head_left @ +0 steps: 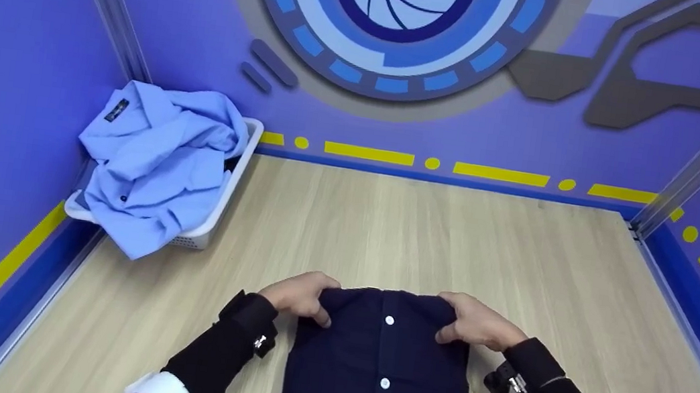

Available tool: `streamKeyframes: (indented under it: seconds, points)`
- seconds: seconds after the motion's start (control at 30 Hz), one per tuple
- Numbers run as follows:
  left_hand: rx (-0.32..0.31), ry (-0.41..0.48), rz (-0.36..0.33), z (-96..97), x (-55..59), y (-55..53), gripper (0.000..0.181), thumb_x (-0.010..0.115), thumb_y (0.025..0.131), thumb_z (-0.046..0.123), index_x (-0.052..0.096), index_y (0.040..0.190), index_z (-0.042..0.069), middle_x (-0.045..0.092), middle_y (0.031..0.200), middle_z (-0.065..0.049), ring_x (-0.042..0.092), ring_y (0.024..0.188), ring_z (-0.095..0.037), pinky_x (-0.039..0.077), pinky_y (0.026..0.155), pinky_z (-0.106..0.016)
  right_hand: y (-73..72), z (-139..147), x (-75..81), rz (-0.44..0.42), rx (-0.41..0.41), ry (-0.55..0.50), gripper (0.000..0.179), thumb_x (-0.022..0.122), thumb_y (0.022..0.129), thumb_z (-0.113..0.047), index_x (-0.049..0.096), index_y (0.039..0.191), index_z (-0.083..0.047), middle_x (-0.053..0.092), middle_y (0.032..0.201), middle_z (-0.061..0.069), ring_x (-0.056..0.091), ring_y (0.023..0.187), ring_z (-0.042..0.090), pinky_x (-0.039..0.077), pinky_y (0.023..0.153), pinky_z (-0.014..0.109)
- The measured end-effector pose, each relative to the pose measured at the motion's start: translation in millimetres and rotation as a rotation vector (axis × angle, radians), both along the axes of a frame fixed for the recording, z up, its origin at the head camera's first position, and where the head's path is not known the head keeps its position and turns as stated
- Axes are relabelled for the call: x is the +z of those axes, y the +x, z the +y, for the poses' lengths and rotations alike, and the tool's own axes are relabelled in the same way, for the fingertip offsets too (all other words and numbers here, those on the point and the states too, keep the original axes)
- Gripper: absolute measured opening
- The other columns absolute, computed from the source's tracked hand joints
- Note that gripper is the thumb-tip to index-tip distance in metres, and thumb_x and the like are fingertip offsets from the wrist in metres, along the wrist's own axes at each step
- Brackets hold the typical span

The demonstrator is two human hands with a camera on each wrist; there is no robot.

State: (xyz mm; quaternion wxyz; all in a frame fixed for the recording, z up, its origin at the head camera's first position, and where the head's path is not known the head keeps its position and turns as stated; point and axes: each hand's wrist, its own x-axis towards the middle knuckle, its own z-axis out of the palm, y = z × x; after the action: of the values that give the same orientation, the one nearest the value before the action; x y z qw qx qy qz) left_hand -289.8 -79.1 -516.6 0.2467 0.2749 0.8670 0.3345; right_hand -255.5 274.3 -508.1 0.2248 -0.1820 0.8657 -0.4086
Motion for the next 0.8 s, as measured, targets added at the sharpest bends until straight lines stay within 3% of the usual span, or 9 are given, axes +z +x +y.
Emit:
streamKeyframes:
  seconds: [0.23, 0.37, 0.57, 0.8]
  points:
    - [-0.012, 0.081, -0.081, -9.9, -0.3, -4.0, 0.027, 0.083, 0.073, -0.001, 0.068, 0.093, 0.01, 0.059, 0.086, 0.009, 0.055, 0.081, -0.011, 0.047, 0.078, -0.029, -2.9, 4.4, 3.9, -0.012, -0.01, -0.054, 0.042, 0.082, 0.075, 0.0, 0.071, 0.115, -0.003, 0.073, 0.102, 0.005, 0.066, 0.091, 0.017, 0.053, 0.083, 0.03]
    - [0.007, 0.114, -0.067, -9.5, 5.3, -7.3, 0.026, 0.081, 0.075, -0.002, 0.067, 0.093, 0.009, 0.058, 0.085, 0.007, 0.054, 0.079, -0.011, 0.047, 0.078, -0.03, -7.8, 5.2, 8.8, 0.035, -0.049, -0.059, 0.041, 0.082, 0.076, 0.0, 0.07, 0.115, -0.001, 0.074, 0.103, 0.006, 0.066, 0.092, 0.019, 0.053, 0.086, 0.034]
    - [0.04, 0.174, 0.062, -7.5, 30.0, -16.1, 0.025, 0.077, 0.077, -0.004, 0.061, 0.092, 0.007, 0.051, 0.083, 0.005, 0.05, 0.077, -0.014, 0.044, 0.074, -0.03, -15.8, 6.6, 22.4, 0.164, -0.159, -0.085, 0.05, 0.079, 0.081, -0.003, 0.064, 0.128, 0.004, 0.072, 0.116, 0.013, 0.068, 0.106, 0.025, 0.053, 0.093, 0.036]
    - [0.107, 0.127, 0.278, -3.1, 74.3, -22.7, 0.028, 0.075, 0.082, -0.003, 0.065, 0.106, 0.008, 0.06, 0.089, -0.001, 0.054, 0.082, -0.02, 0.049, 0.078, -0.037, -21.4, 0.6, 42.4, 0.394, -0.33, -0.138, 0.03, 0.081, 0.081, -0.001, 0.07, 0.108, -0.001, 0.07, 0.095, 0.007, 0.062, 0.084, 0.015, 0.05, 0.076, 0.024]
